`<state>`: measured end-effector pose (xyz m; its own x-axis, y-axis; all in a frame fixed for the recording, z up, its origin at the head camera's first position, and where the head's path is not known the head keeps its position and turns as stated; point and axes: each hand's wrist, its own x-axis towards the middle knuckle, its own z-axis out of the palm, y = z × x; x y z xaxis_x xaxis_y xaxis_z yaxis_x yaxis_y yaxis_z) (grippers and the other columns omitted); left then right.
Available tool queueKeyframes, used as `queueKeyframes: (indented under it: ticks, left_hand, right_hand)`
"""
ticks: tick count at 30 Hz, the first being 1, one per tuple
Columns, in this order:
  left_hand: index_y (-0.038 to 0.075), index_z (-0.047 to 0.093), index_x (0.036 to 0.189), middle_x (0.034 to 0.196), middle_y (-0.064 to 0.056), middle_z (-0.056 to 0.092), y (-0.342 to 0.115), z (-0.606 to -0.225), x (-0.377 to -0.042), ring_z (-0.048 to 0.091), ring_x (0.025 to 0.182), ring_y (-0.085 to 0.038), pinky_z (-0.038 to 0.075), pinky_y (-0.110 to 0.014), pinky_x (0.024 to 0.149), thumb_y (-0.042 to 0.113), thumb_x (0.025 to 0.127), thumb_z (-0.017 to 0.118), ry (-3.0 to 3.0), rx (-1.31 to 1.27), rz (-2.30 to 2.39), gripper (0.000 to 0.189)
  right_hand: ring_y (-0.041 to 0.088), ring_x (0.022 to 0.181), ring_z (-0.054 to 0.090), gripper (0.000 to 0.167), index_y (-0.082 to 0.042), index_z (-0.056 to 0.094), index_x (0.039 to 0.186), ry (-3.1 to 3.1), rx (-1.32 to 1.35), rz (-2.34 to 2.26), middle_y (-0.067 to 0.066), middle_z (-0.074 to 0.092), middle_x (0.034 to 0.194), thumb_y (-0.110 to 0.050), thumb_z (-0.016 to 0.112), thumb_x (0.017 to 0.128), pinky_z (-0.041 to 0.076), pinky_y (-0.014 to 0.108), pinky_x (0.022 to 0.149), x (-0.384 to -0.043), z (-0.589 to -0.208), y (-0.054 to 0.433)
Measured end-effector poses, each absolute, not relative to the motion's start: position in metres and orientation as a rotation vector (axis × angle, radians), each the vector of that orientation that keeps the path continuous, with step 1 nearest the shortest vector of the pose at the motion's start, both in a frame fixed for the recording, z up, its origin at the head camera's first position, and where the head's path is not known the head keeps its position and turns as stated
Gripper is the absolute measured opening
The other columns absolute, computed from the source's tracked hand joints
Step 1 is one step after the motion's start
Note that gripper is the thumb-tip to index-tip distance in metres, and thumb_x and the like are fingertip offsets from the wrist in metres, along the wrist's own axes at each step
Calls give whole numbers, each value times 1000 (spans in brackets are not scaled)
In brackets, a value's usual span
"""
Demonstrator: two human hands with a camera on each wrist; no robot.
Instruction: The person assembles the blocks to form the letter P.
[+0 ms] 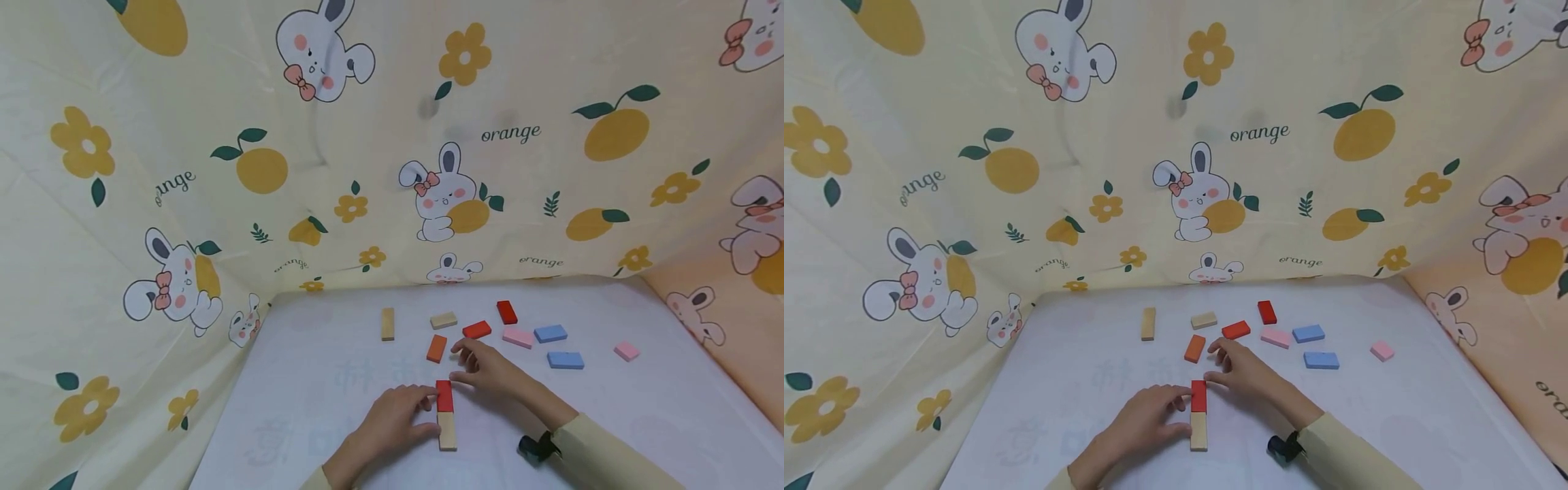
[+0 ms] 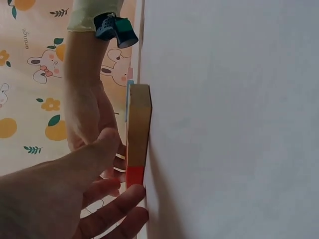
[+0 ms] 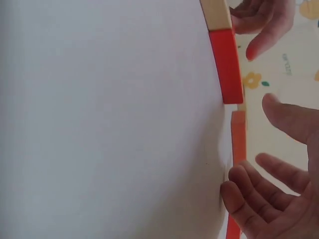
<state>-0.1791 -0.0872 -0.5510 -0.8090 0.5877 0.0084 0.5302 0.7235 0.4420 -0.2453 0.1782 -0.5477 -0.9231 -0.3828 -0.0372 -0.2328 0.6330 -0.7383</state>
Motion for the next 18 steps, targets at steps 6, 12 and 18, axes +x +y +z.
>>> queueKeyframes:
  ticks: [6,12,18]
  left_hand:
    - [28,64,147,98,18,61,-88,-554,-189,50,85,3,45,-27,84,53,94,81,2774,1039,625,60]
    - [38,58,153,96,20,57,-89,-560,-197,48,85,3,41,-26,82,57,95,78,2739,1052,616,64]
    - [39,58,152,95,21,56,-87,-560,-197,47,85,3,40,-26,82,58,94,79,2747,1030,616,65]
  right_hand:
    - [17,91,62,60,-12,62,137,2694,-366,-1162,3,66,105,-29,92,87,59,32,79,-262,-551,169]
    - [17,89,61,65,-11,61,139,2706,-378,-1153,3,65,102,-30,93,86,58,29,76,-273,-554,162]
    - [18,84,58,64,-12,62,137,2726,-369,-1132,3,61,95,-30,95,84,54,28,72,-280,-557,157]
